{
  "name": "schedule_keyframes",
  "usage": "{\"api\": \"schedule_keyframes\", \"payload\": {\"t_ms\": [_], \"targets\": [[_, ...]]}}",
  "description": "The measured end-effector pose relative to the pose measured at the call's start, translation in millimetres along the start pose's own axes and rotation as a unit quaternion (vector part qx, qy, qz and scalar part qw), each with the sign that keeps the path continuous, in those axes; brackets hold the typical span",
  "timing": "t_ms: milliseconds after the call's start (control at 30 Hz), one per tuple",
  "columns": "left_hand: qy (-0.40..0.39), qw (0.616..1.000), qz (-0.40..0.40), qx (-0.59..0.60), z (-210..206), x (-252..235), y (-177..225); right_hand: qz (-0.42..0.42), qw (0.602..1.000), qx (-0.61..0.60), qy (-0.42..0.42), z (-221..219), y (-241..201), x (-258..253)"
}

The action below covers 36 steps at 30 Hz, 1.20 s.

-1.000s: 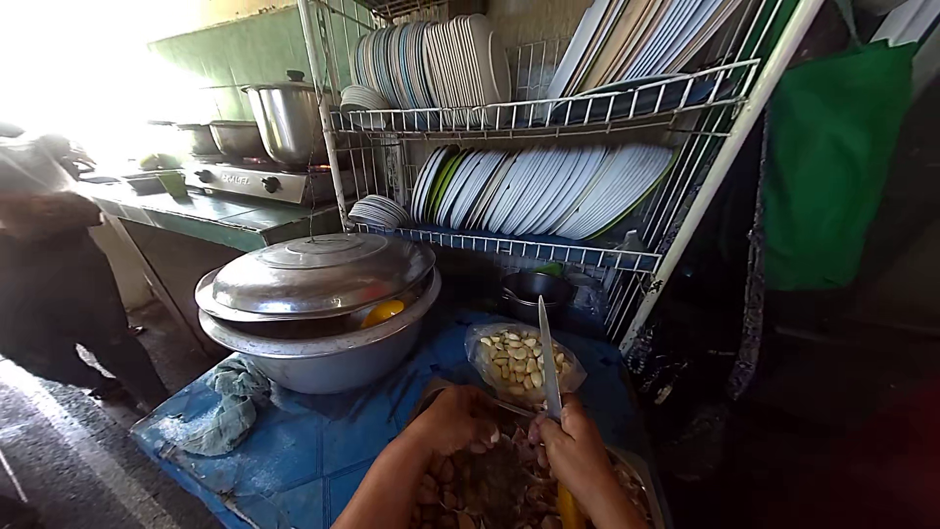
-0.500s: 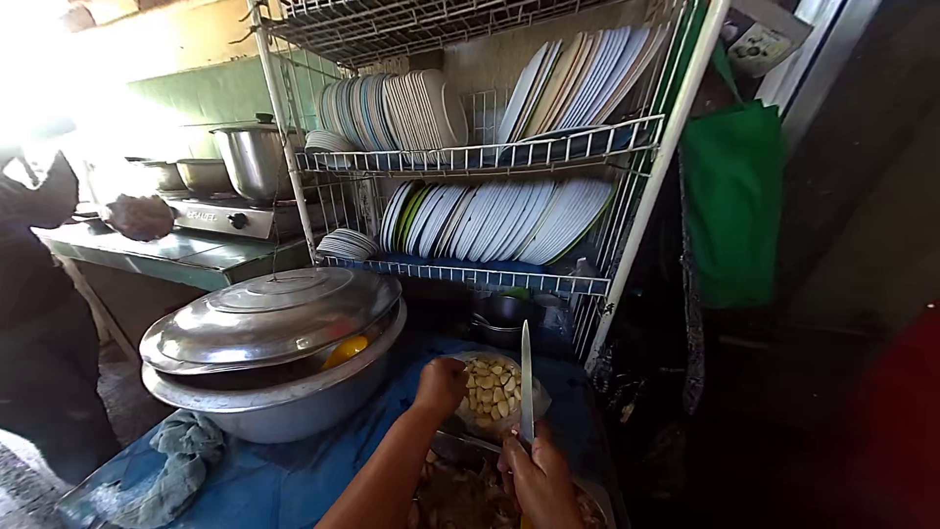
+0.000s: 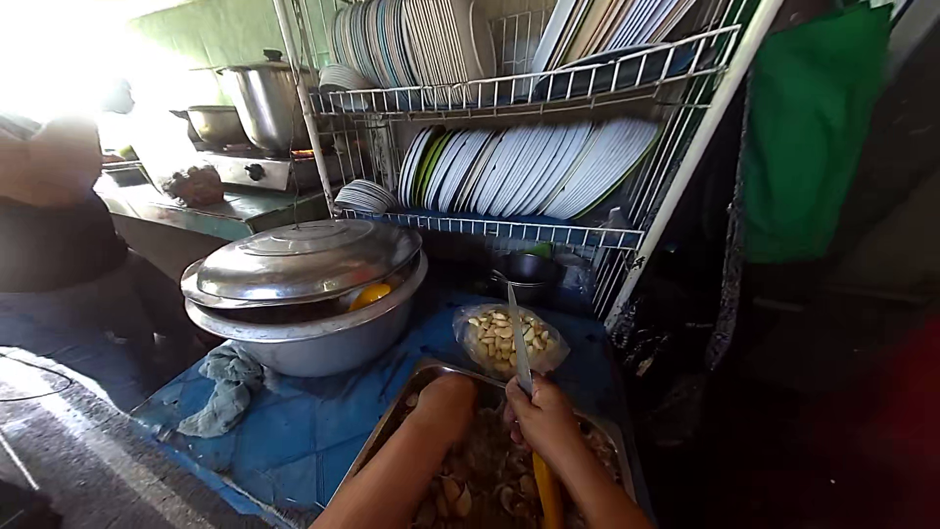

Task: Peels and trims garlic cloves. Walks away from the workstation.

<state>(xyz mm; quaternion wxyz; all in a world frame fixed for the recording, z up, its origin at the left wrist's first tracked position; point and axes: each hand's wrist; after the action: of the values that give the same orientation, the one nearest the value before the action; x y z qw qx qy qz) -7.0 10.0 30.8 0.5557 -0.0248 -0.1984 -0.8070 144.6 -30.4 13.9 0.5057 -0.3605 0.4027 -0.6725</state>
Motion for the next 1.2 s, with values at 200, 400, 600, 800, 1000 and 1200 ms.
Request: {"api": "schedule_keyframes", "payload": {"t_ms": [200,400,600,800,1000,1200], "targets": [[-0.041,0.994,-0.050,-0.083,-25.6,-9.4,4.9,-0.009,0.991,0.115,-0.063,-3.4,5.0,-4.2],[0.054,0.996,-0.063,0.014,-6.6,-10.3,-13.9,-0.014,0.987,0.136,-0.085,-2.9,5.4,-6.3],[-0.106,0.979,-0.172,-0.023,-17.9,-5.4,-14.9,-0.024,0.984,0.149,-0.092,-4.2,4.8,-7.0],[-0.096,0.982,-0.163,-0.003,-15.6,-2.1,-6.8,-0.014,0.987,0.141,-0.081,-5.7,5.1,-6.6],[0.038,0.956,-0.098,0.273,-3.1,-11.3,-36.1,0.009,0.989,0.116,-0.095,-11.1,1.5,-0.8],[0.039,0.873,-0.051,0.484,-2.0,-11.2,-38.3,0.033,0.992,0.072,-0.100,-13.4,2.2,3.3]]}}
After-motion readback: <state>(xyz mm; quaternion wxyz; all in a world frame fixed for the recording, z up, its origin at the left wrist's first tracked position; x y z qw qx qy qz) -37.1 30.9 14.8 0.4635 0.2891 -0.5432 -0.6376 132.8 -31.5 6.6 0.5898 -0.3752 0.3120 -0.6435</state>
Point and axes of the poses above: each hand's wrist, its own x-axis away from the middle knuckle, its own z-axis out of the back of the hand, y = z × x, and after that the axes turned 6 degrees about y, right-handed
